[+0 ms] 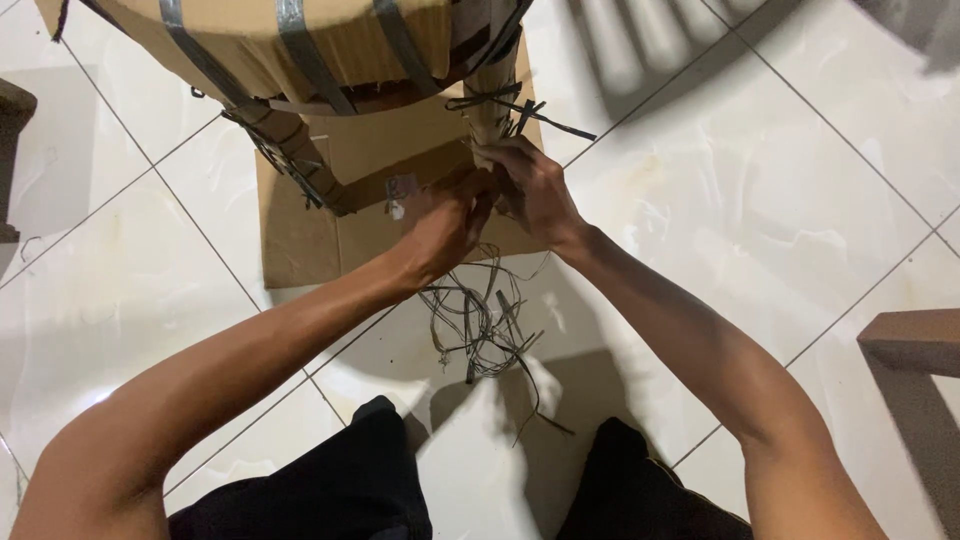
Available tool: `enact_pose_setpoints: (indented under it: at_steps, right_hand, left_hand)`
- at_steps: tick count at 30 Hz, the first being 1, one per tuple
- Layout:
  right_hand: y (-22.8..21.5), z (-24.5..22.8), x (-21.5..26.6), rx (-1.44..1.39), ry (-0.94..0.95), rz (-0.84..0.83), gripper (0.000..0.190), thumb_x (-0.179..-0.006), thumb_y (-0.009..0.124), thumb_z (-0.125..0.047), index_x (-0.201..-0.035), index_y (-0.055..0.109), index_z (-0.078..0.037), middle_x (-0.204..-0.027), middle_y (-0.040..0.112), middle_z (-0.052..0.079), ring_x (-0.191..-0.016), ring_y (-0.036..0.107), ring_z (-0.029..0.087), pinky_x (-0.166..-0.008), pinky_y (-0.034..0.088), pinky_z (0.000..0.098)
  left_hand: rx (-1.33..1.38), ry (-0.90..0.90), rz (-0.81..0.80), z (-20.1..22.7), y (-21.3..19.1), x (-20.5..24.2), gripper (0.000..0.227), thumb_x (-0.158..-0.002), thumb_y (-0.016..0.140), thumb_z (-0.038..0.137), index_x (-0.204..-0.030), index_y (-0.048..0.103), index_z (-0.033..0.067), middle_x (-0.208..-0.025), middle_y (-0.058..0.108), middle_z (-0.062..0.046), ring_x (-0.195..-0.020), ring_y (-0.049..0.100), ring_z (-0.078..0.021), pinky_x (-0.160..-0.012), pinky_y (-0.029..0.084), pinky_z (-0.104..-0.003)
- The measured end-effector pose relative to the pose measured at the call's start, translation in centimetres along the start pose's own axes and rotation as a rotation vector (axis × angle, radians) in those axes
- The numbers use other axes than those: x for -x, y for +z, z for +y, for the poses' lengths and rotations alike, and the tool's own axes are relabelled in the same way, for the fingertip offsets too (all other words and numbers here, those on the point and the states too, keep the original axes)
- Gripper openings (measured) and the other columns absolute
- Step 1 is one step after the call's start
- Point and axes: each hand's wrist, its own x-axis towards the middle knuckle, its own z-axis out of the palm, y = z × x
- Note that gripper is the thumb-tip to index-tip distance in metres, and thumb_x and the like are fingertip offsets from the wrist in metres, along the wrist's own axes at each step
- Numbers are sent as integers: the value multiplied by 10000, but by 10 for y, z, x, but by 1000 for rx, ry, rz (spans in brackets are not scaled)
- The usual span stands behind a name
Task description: Assembling cardboard chair structures by tying components together with wire
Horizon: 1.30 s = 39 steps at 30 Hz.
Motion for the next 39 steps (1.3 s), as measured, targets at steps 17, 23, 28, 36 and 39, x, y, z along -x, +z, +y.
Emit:
enact_pose_setpoints:
  at_steps: [17, 23, 28, 36, 39]
  right_hand:
    - [-33, -5, -33, 101, -18, -129, 221, -998, 658, 31, -778, 652, 50, -643, 617, 214, -604, 651, 355, -551, 466, 360]
    - [-31, 3, -24, 130, -77, -30, 118, -969, 667, 54, -856, 698, 60, -722, 677, 230, -692, 676, 451, -595, 527, 430]
    - [-32, 0, -23, 121, 40, -101, 142, -945, 621, 45, -835, 711, 37, -699, 677, 219, -632, 668, 415, -573, 518, 408]
    - [-47, 7, -29, -73, 219, -236, 88, -999, 666, -3, -941, 729, 16, -828, 725, 199, -796, 729, 331, -666, 567, 396]
    - [-47, 4, -29, -12, 166, -266, 92, -1007, 735, -70, -1003, 726, 21, -870, 729, 202, -835, 736, 363, -670, 593, 413]
  left_hand:
    - [-195, 140, 157, -31, -17, -41, 123, -971, 688, 167, -1091, 715, 162, -1108, 664, -79, -771, 752, -332, -612, 615, -421]
    - [-342, 275, 245, -42, -26, -38, 97, -999, 688, 239, -1027, 762, 295, -794, 607, 29, -609, 670, -185, -527, 547, -261]
    - [-216, 344, 189, -5, -55, -19, 104, -972, 686, 55, -973, 774, 0, -690, 671, -150, -607, 654, -260, -528, 512, -320]
    - [-217, 366, 321, -21, -36, -28, 122, -946, 569, 118, -985, 680, 86, -738, 574, -106, -534, 601, -310, -469, 496, -380]
    - [-253, 315, 198, -28, -21, -39, 174, -974, 552, 179, -1087, 680, 141, -930, 594, -50, -561, 630, -249, -467, 507, -344]
